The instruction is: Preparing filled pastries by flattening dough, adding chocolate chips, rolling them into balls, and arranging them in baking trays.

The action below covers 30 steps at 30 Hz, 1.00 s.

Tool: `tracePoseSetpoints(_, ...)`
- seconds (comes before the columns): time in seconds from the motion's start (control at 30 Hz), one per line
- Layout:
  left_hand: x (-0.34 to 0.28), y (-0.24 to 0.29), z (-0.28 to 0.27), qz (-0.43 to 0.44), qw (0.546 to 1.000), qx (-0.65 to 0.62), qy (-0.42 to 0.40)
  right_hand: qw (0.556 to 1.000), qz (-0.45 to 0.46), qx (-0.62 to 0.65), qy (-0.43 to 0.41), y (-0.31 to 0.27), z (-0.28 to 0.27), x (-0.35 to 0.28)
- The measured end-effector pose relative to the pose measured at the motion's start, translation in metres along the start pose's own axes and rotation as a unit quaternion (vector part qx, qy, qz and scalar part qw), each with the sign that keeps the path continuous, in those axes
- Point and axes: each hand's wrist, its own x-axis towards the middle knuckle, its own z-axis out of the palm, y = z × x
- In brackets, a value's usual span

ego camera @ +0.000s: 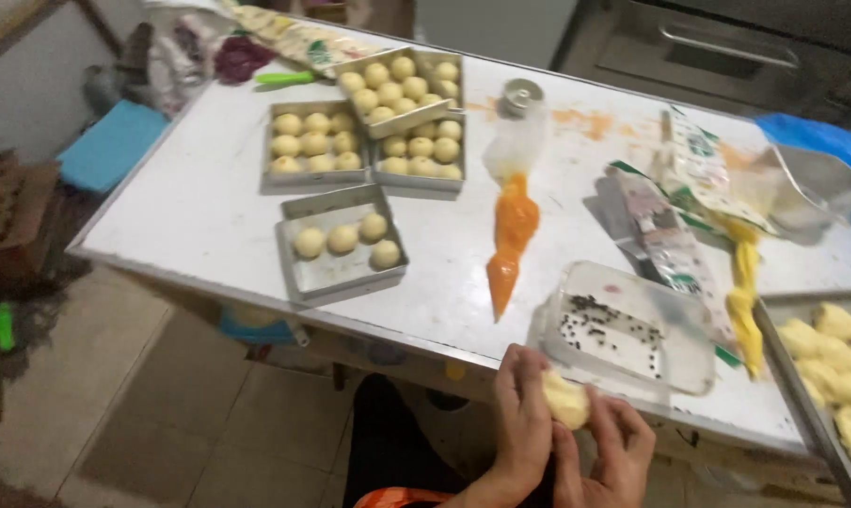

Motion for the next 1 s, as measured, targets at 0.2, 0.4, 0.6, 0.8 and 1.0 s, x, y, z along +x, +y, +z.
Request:
tracePoseSetpoints(0.2,0.011,0.002,-0.013,-0.103,0.991,0.084,0.0,0.932,0.217,0.288,-0.01,0.029,0.007,-0.007)
tracePoseSetpoints(0.4,0.027,-0.007,-0.013,0.067,0.995,-0.08,-0.003,0.999,-0.037,0.002,-0.02,0.012,0.009,0.011)
tracePoseSetpoints(0.6,0.023,0.003,-0.009,0.011,0.999,0.017,-0.05,0.947,0.143,0.284,-0.044,0.027,-0.004,0.007)
tracePoseSetpoints(0.8,0.018,0.002,-0.003,0.035,0.995,0.042,-0.083,0.909,0.208,0.353,-0.073,0.026,-0.005,0.003)
tracePoseSetpoints(1.0,0.022,0.01,-0.017,-0.025,0.996,0.038,-0.082,0.86,0.342,0.327,-0.193,0.069,-0.009,-0.002)
